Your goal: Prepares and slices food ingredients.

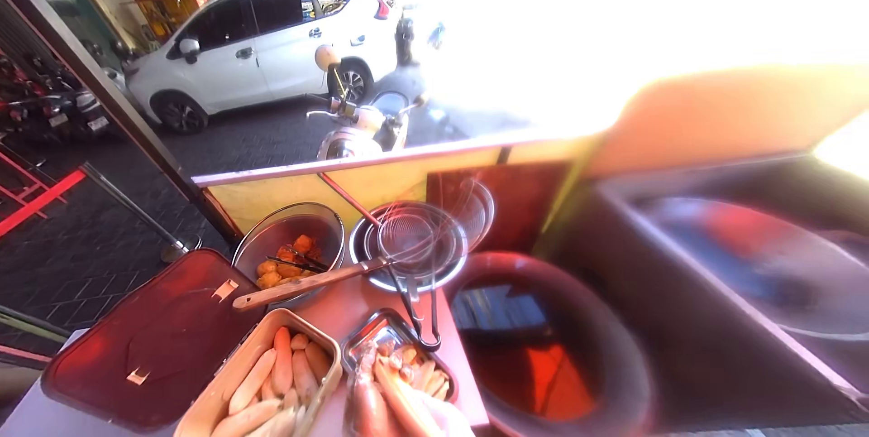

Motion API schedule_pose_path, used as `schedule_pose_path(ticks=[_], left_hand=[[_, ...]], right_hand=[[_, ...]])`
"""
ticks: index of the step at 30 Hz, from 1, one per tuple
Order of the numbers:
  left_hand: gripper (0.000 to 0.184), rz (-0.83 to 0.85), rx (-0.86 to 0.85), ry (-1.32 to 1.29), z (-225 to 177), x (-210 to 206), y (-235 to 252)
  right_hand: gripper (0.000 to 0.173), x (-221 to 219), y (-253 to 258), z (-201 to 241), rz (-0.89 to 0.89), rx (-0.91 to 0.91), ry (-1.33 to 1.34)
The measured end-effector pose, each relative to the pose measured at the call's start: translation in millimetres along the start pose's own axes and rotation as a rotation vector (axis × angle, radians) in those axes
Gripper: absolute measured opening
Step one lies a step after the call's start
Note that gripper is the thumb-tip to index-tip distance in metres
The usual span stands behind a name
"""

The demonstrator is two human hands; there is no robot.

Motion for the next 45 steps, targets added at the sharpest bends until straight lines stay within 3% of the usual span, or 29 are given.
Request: schedule_pose_path(ticks=[2,5,8,10,14,17,21,23,25,28,30,32,34,36,39,42,45], left_hand=[[0.045,0.055,-0.010,-0.027,14,16,22],[0.050,0.000,-0.025,0.039,21,21,32],[0.059,-0.043,-0.017,0.143,27,37,40],[0.062,-0.101,-0.026,0.138,41,51,43],[0.040,-0.041,0.104,0.163,71,99,51],[0.037,-0.149,0.189,0.229,75,124,59],[0.037,-0.479,0.125,0.788,57,122,76],[0.047,-0.515,0.067,1.173,53,125,98],[0.059,-0.435,0.003,1.629,53,126,123],[0.057,-0.156,-0.015,2.143,58,104,140],[0.055,0.017,-0.041,2.264,59,95,147],[0.049,0.067,-0.133,2.293,53,92,152],[0.049,-0.002,-0.189,2.261,45,88,152],[0.054,-0.153,-0.133,2.032,31,79,146],[0.050,-0.355,-0.407,1.516,12,115,162],[0.039,-0.342,-0.239,0.892,-2,113,148],[0.035,-0.321,-0.110,0.425,-3,103,127]], right_hand=[[0.039,-1,-1,-5,-0.038,0.035,0.016],[0.039,5,1,7,-0.057,0.130,-0.046],[0.031,5,0,-7,-0.049,-0.060,-0.109],[0.034,9,-1,-15,0.019,-0.203,-0.188],[0.051,18,-3,-45,0.062,-0.361,-0.284],[0.052,27,-15,-62,0.031,-0.420,-0.291],[0.056,38,-35,-89,0.007,-0.524,-0.272],[0.055,42,-44,-96,0.010,-0.543,-0.264],[0.056,42,-51,-101,0.006,-0.553,-0.245],[0.057,40,-59,-104,-0.013,-0.543,-0.205],[0.057,38,-62,-104,-0.029,-0.539,-0.192],[0.056,39,-65,-102,-0.047,-0.536,-0.175],[0.054,39,-70,-101,-0.074,-0.528,-0.159],[0.054,39,-74,-100,-0.094,-0.524,-0.146],[0.059,36,-78,-99,-0.074,-0.528,-0.122],[0.062,26,-74,-84,-0.062,-0.460,-0.003],[0.059,9,-60,-49,-0.078,-0.255,0.249]])
Point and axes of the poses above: each hand's wrist, its own y-axis towards the middle knuckle, its own x-axis out of the back of the hand, z = x × y, the point moved 4 cm from there along y, towards the middle knuckle, and after that the axes turned 14 degrees about x, right-handed, at the moved point
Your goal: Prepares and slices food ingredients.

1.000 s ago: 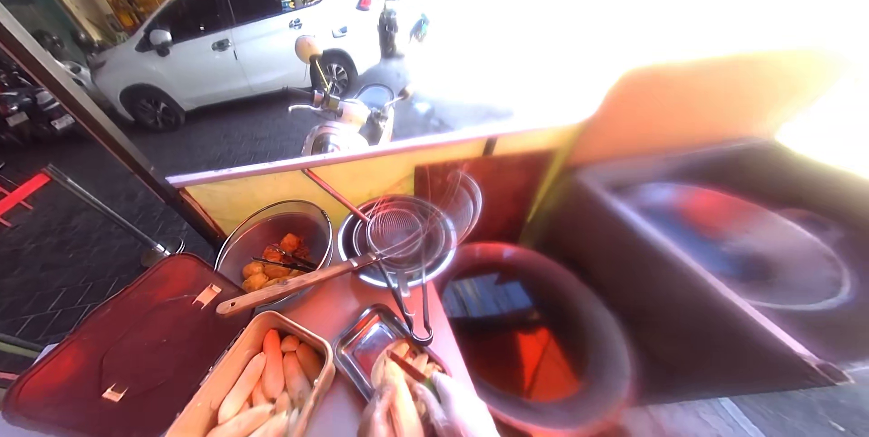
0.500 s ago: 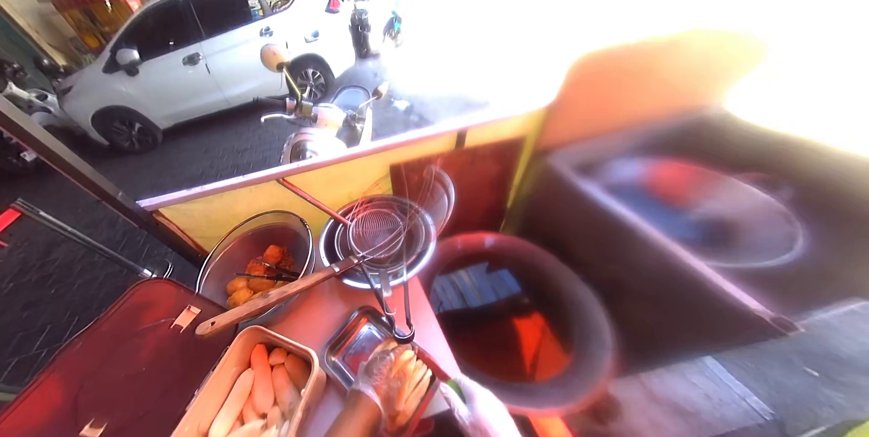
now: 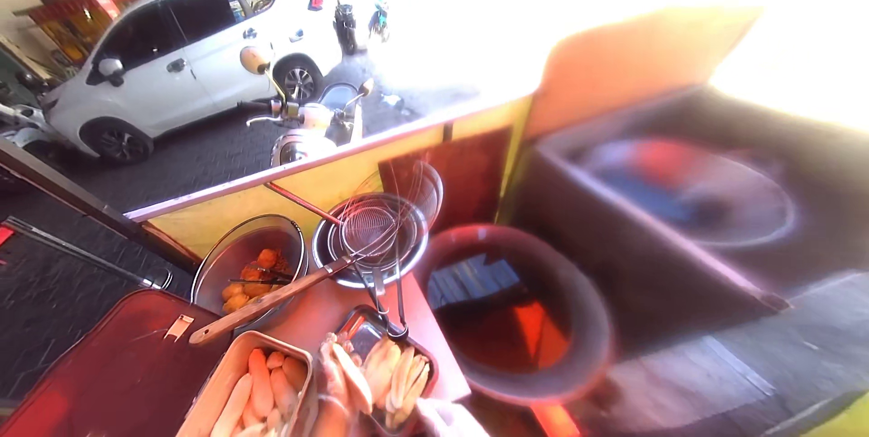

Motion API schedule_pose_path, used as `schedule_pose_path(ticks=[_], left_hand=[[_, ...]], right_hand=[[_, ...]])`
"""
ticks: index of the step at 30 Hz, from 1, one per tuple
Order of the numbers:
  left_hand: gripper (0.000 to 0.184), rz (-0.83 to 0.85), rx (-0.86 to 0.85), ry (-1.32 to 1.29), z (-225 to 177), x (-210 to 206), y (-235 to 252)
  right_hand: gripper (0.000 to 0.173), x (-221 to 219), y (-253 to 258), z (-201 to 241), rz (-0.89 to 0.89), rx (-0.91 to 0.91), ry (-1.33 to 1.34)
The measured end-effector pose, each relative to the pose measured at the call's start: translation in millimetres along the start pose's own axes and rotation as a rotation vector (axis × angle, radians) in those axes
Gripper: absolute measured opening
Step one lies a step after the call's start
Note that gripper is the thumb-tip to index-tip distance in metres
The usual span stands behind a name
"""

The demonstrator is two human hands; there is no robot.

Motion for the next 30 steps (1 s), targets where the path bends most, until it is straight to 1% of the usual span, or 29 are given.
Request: schedule_pose_path(ticks=[2,5,7,9,11,14,19,21,25,28,30], left_hand=[[0.036,0.060,0.100,-0.192,-4,-9,-16],[0.042,0.210,0.214,-0.408,-8,-21,-32],[0.045,0.307,0.228,-0.516,-9,-24,-32],[0.047,0.300,0.221,-0.558,-15,-31,-43],[0.047,0.285,0.195,-0.597,-21,-35,-53],[0.047,0.299,0.153,-0.588,-26,-38,-63],[0.044,0.290,0.178,-0.573,-29,-44,-81],[0.046,0.290,0.186,-0.552,-31,-49,-91],[0.049,0.319,0.252,-0.607,-37,-60,-110],[0.051,0.354,0.248,-0.615,-38,-60,-110],[0.048,0.349,0.237,-0.582,-36,-58,-110]], right_hand=[[0.060,-17,4,28,0.018,0.142,0.142],[0.062,-31,11,62,0.011,0.312,0.143],[0.061,-35,14,74,-0.002,0.390,0.157],[0.061,-37,16,82,-0.016,0.437,0.170],[0.061,-38,16,86,-0.031,0.445,0.171],[0.061,-39,16,85,-0.067,0.470,0.168],[0.060,-39,15,85,-0.082,0.476,0.132],[0.060,-38,15,86,-0.096,0.470,0.105],[0.062,-38,15,88,-0.097,0.474,0.074],[0.062,-38,16,85,-0.086,0.473,0.069],[0.063,-38,17,81,-0.083,0.474,0.082]])
Point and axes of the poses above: each hand's wrist, its own y-axis towards the middle knuckle, its own x-axis out of the back of the hand, z = x × y, the point moved 4 cm from there along y, towards the middle knuckle, and after that the axes turned 14 degrees about x, right-handed, at the moved point
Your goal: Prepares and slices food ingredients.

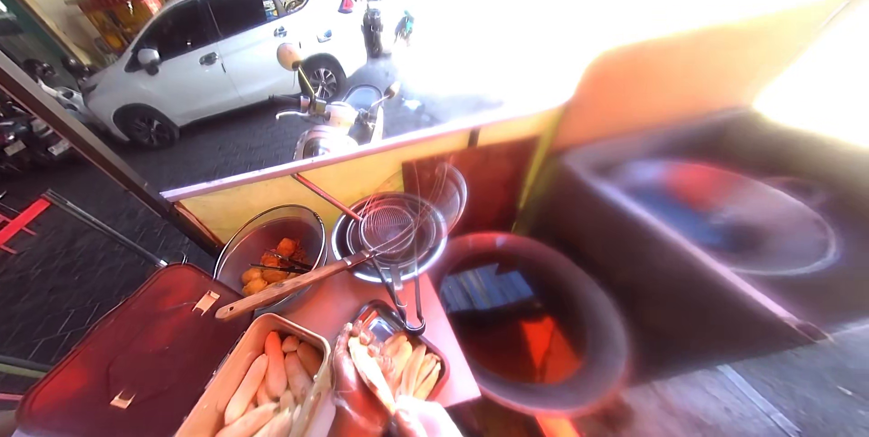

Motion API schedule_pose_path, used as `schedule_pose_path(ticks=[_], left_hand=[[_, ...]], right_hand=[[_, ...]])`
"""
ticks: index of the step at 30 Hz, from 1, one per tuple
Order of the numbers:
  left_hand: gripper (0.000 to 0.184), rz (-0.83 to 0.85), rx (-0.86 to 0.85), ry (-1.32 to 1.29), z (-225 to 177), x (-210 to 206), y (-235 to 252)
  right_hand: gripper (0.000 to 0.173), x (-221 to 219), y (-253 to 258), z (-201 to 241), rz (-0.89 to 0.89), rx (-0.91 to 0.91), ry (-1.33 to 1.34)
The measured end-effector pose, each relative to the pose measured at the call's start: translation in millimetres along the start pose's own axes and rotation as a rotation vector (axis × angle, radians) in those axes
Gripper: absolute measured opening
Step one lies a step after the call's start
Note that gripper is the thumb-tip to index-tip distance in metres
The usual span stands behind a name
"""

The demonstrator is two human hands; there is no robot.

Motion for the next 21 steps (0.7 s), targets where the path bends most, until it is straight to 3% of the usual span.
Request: schedule_pose_path(ticks=[5,13,18,21], left_hand=[[0.044,0.082,0.101,-0.062,3,3,1],[0.042,0.003,0.026,0.034,8,3,-10],[0.045,0.053,0.047,-0.024,11,15,-2],[0.044,0.030,-0.001,0.013,13,20,1]], right_hand=[[0.065,-1,-2,-8,0.017,-0.051,-0.024],[0.064,-2,0,-18,0.031,-0.117,-0.133],[0.058,-4,3,-23,0.057,-0.175,-0.178],[0.044,-1,8,-16,0.022,-0.256,-0.064]])
Point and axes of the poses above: each hand's wrist, its own y-axis towards the middle knuckle, its own x-axis out of the back of the hand, z = x × y, the point moved 4 cm from there along y, towards the middle knuckle, and after that the axes turned 14 degrees about x, right-handed, at the moved point
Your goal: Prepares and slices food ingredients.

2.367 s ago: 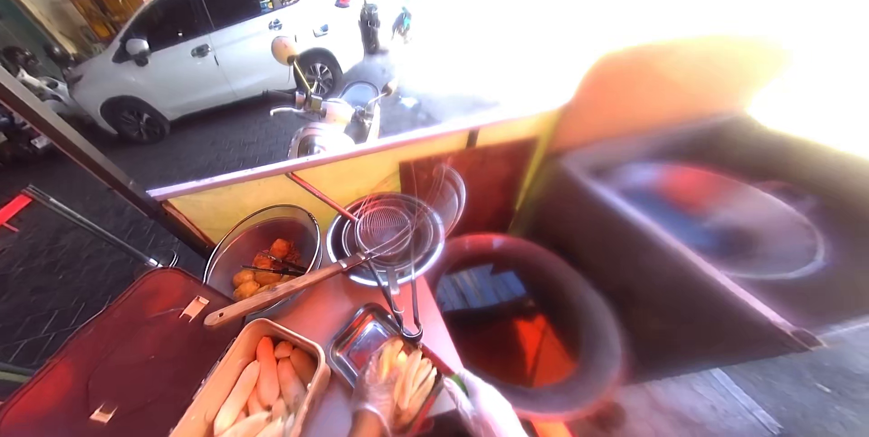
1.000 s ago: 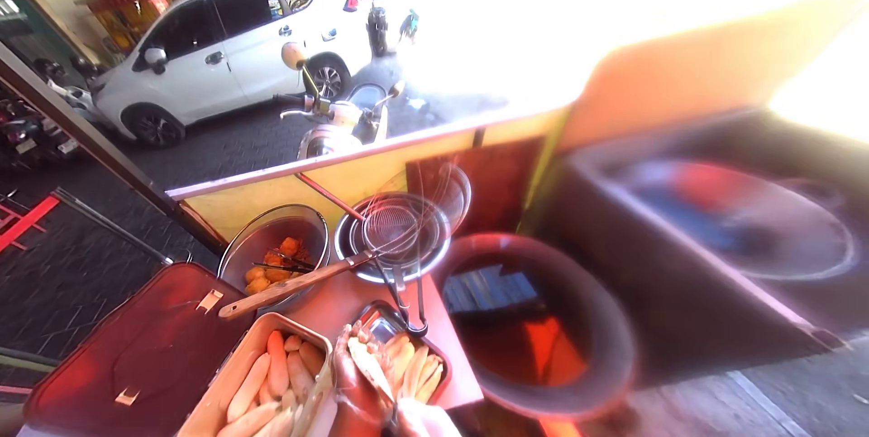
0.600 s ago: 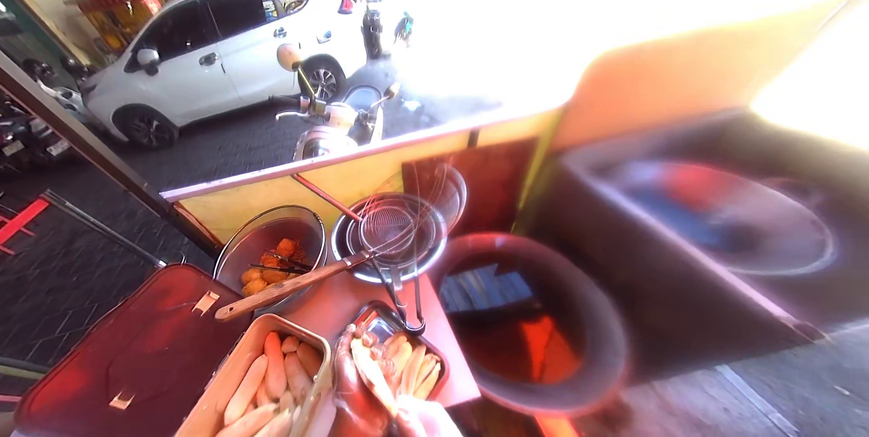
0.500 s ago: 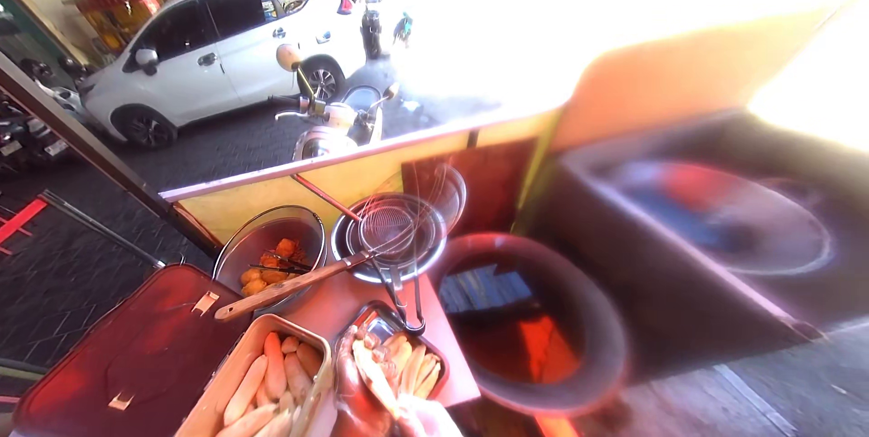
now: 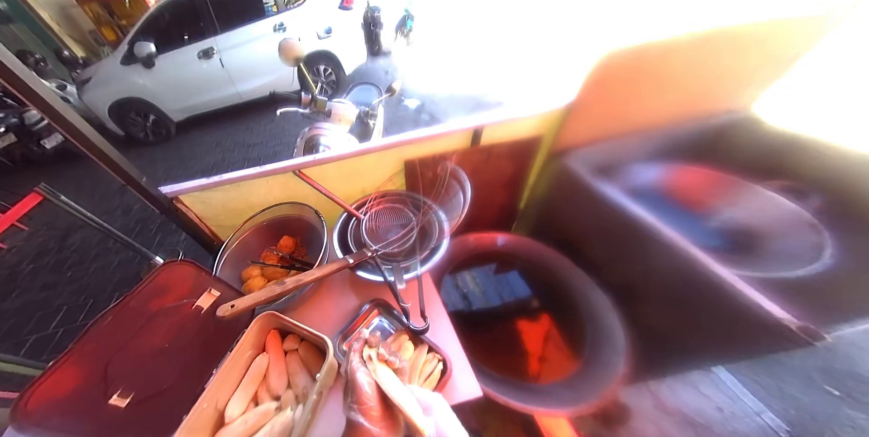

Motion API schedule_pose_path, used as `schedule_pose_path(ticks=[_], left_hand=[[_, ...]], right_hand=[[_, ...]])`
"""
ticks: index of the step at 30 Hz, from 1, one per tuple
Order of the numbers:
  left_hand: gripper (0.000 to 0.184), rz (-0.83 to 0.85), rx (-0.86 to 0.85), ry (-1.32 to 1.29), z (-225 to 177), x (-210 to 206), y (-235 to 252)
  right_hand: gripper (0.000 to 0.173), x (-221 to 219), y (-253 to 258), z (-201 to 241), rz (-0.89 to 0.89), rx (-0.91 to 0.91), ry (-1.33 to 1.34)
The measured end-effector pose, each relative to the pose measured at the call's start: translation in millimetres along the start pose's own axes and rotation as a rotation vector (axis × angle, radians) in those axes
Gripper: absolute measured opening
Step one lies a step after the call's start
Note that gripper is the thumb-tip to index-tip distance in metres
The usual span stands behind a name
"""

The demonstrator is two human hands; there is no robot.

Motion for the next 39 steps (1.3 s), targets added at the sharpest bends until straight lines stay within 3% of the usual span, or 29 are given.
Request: schedule_pose_path(ticks=[5,8,12,14,17,20,22,28,30,33,35,37,39], left_hand=[[0.054,0.025,-0.016,0.101,2,11,8],[0.063,-0.044,-0.052,0.227,0,19,15],[0.070,-0.102,-0.004,0.352,-1,48,29],[0.059,-0.085,0.003,0.381,2,65,34],[0.041,-0.056,0.161,0.394,9,98,38],[0.038,-0.274,0.225,0.506,1,122,53],[0.038,-0.353,0.159,0.678,-5,125,68],[0.039,-0.324,-0.011,1.683,1,92,93],[0.044,-0.341,-0.094,1.854,-3,74,88],[0.033,-0.330,-0.336,1.687,-36,45,46],[0.025,-0.372,-0.530,1.595,-78,43,9],[0.031,-0.687,-0.581,1.813,-135,60,-23],[0.042,-1.003,-0.345,2.093,-184,94,-41]], right_hand=[[0.039,-7,7,-34,0.019,0.108,-0.022],[0.040,-7,12,-42,0.093,0.180,-0.131],[0.043,2,15,-52,0.082,-0.159,-0.200],[0.048,12,19,-56,0.130,-0.295,-0.329],[0.050,28,20,-68,0.158,-0.348,-0.435],[0.046,47,13,-86,0.065,-0.366,-0.419],[0.046,57,5,-92,0.021,-0.419,-0.409],[0.050,67,-18,-109,-0.008,-0.445,-0.402],[0.051,65,-21,-114,-0.010,-0.427,-0.379],[0.051,64,-25,-115,-0.013,-0.410,-0.339],[0.052,66,-28,-118,-0.027,-0.400,-0.321],[0.052,66,-30,-122,-0.043,-0.391,-0.295],[0.050,66,-31,-126,-0.062,-0.387,-0.258]])
Point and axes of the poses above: each hand's wrist, its own y-axis towards the middle knuckle, its own x-axis out of the back of the hand, z = x × y, the point moved 4 cm from there along y, towards the middle knuckle, and after that the axes turned 14 degrees about x, right-handed, at the moved point
